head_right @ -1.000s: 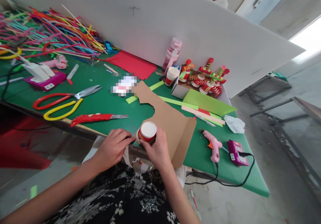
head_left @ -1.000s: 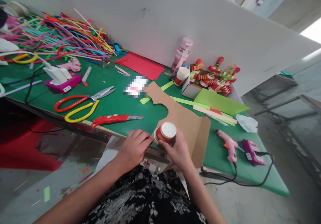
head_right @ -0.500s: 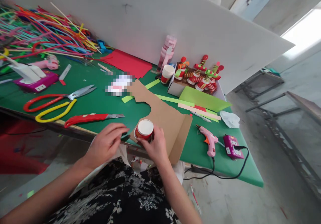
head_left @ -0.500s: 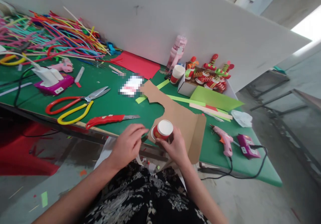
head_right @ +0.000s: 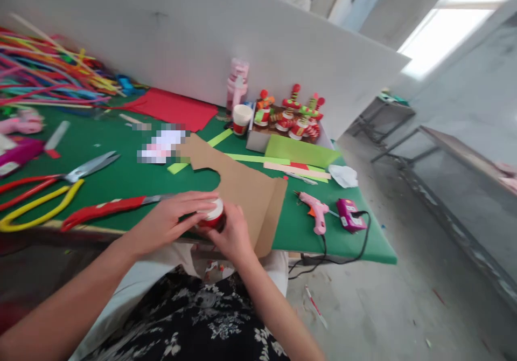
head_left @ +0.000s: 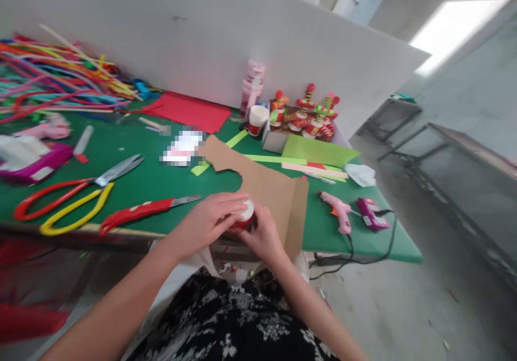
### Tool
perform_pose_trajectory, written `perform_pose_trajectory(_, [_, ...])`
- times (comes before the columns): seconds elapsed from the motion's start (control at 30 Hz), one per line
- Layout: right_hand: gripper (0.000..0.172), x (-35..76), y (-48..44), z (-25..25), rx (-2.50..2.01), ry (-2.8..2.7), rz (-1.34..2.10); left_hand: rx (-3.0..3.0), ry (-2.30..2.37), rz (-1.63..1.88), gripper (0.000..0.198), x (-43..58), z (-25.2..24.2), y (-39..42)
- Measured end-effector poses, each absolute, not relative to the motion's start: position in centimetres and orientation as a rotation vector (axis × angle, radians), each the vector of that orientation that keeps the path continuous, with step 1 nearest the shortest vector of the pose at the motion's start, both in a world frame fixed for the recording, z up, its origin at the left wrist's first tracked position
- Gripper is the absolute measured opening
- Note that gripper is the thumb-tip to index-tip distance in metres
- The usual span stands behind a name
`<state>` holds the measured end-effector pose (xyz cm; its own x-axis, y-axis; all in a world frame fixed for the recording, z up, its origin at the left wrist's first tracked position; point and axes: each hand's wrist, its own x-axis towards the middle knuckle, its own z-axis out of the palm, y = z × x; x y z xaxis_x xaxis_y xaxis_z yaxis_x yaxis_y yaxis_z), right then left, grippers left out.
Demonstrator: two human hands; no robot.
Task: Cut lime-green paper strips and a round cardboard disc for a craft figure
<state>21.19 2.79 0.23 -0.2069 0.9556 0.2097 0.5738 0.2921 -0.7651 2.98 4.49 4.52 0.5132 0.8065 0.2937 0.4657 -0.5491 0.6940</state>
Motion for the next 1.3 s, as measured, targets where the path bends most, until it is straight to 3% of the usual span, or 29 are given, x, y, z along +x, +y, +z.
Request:
perform_pose_trajectory(0.1, [0.083,21.2,2.1,0.0,-1.247,-1.824,0.682,2.278,1.072,0.864,0.033,2.6,4.3,4.4])
perform_pose_trajectory(0.13, [0.086,21.3,1.9,-0.1,-1.224,-1.812,0.655,2.311,1.077,0.88,0.033,2.4,4.2,4.6])
perform_pose_trajectory(0.2, [0.077,21.5,1.5,0.0,-1.246,-1.826,0.56,2.378,1.054,0.902,0.031,2.3,4.0,5.0])
perform_pose_trajectory(0.33, [0.044,21.7,1.0,0.7,-1.301,-2.014,0.356,2.405,1.085,0.963,0.032,2.3,3.7,5.4])
perform_pose_trajectory(0.47, [0.029,21.6,1.2,0.9,-1.325,-2.119,0.236,2.374,1.114,0.94,0.033,2.3,3.6,5.4])
perform_pose_trajectory(0.73, [0.025,21.6,1.0,0.4,-1.227,-2.112,0.132,2.267,1.151,0.906,0.038,2.4,3.9,4.6])
perform_pose_trajectory(0.97, [0.022,21.7,1.0,0.9,-1.183,-2.096,0.1,2.34,1.312,0.962,0.04,3.2,9.1,9.3])
perform_pose_trajectory(1.13, [0.016,21.4,1.3,0.3,-1.215,-2.099,0.001,2.778,0.972,0.41,0.037,11.7,11.7,17.5])
perform_pose_trajectory(1.3, [0.018,20.7,2.3,-1.7,-1.169,-2.086,-0.181,2.911,0.788,0.022,0.025,23.8,9.6,21.6])
